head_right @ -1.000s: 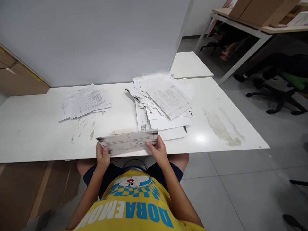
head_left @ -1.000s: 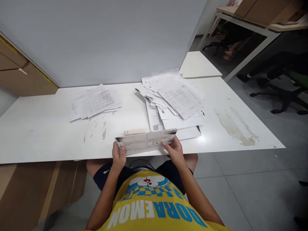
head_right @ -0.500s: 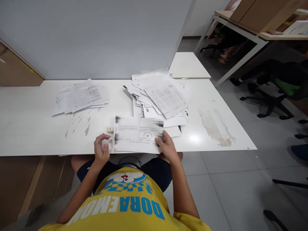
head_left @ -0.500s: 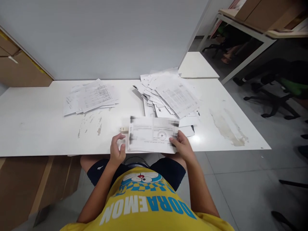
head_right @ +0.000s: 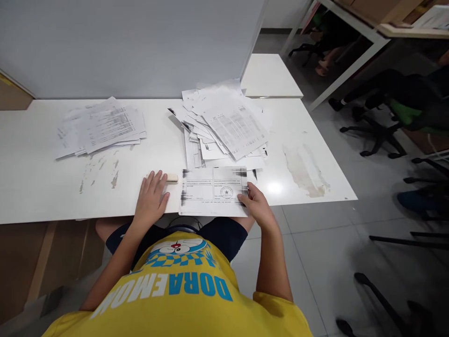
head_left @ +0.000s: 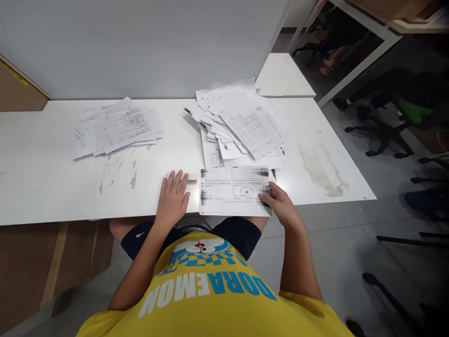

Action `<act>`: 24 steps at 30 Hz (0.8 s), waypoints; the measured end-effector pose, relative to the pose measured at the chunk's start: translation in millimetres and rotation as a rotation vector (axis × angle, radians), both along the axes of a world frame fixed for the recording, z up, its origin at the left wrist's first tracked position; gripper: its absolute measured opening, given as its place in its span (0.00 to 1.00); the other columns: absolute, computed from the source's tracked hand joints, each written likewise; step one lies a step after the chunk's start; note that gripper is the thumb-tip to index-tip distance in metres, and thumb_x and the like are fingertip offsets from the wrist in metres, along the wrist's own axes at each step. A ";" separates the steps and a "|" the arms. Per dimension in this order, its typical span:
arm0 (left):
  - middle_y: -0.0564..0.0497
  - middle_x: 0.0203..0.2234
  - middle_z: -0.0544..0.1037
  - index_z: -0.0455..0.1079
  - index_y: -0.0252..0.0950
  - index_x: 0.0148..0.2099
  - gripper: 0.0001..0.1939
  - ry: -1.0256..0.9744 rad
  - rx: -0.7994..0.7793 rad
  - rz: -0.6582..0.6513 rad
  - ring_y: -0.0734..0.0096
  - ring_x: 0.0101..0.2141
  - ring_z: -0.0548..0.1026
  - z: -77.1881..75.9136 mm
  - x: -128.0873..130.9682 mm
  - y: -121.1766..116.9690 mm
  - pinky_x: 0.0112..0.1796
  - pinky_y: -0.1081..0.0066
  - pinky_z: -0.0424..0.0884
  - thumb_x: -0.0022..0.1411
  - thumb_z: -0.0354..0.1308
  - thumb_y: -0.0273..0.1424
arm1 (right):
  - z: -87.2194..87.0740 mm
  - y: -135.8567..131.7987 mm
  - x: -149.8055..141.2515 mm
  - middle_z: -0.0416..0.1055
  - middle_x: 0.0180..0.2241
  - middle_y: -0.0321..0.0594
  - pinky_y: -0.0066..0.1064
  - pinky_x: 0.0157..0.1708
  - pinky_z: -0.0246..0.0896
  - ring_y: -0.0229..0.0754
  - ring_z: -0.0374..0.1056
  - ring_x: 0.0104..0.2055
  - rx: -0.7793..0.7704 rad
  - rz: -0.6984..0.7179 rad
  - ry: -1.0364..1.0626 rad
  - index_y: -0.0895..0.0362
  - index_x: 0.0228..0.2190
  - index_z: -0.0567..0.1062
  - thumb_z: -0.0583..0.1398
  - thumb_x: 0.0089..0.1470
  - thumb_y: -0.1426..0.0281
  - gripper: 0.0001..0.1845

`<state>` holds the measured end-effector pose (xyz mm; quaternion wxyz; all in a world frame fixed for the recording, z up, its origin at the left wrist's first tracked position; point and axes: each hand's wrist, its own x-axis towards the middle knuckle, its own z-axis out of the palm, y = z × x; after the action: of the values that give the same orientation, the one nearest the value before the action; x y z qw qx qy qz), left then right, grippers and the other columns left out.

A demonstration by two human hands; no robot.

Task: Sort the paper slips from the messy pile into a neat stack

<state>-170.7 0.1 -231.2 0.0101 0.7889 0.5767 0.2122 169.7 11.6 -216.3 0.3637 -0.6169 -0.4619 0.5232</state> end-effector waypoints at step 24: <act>0.43 0.67 0.60 0.54 0.41 0.70 0.28 -0.020 -0.011 0.030 0.50 0.68 0.53 1.9 2.2 6.0 0.66 0.47 0.46 0.70 0.44 0.36 | -1.6 10.8 -11.7 0.78 0.46 0.41 0.48 0.55 0.66 0.51 0.73 0.50 -0.046 0.070 0.158 0.52 0.43 0.75 0.66 0.46 0.63 0.20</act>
<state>-168.4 6.2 -229.2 0.0170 0.7781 0.5893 0.2169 157.9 22.4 -218.0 0.3663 -0.5654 -0.4409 0.5931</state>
